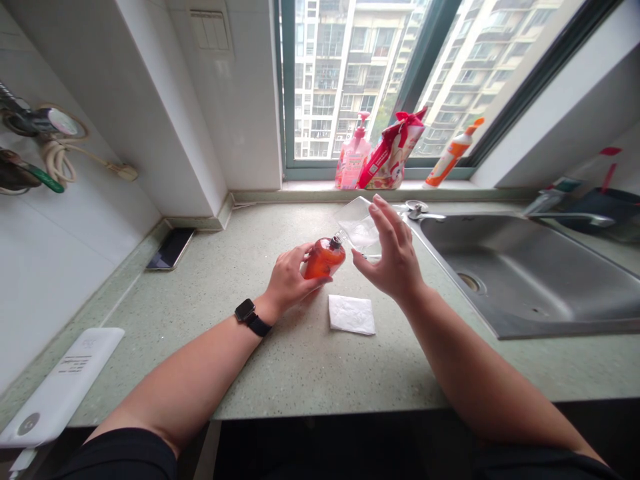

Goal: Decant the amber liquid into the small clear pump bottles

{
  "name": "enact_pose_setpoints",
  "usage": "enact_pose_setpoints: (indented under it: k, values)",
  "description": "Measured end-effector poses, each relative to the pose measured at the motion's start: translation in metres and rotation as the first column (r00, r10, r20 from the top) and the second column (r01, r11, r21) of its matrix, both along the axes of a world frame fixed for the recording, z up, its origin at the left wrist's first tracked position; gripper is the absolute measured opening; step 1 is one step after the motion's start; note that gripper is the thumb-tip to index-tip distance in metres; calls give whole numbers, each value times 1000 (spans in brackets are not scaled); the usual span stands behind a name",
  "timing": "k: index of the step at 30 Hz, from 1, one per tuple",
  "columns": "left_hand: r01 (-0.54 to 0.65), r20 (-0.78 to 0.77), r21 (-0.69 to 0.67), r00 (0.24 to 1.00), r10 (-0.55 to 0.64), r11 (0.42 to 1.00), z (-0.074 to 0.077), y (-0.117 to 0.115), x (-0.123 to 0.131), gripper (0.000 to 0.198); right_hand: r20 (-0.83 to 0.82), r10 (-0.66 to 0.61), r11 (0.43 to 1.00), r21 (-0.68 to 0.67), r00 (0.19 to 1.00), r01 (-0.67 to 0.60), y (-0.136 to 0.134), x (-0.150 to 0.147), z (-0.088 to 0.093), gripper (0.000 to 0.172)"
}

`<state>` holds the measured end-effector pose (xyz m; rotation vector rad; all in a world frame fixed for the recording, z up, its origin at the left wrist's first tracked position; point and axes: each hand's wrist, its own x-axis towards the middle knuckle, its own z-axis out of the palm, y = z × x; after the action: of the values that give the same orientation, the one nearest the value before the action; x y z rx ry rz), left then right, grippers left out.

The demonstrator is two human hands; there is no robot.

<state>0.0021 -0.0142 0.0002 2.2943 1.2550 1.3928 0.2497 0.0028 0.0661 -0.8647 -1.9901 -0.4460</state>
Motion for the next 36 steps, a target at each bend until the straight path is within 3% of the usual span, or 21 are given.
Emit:
enact_pose_setpoints:
  k: [36]
  values:
    - [45, 43, -103, 998, -40, 994, 3, -2, 1, 74, 4, 23, 1000, 1, 1000, -23, -2, -3, 4, 102]
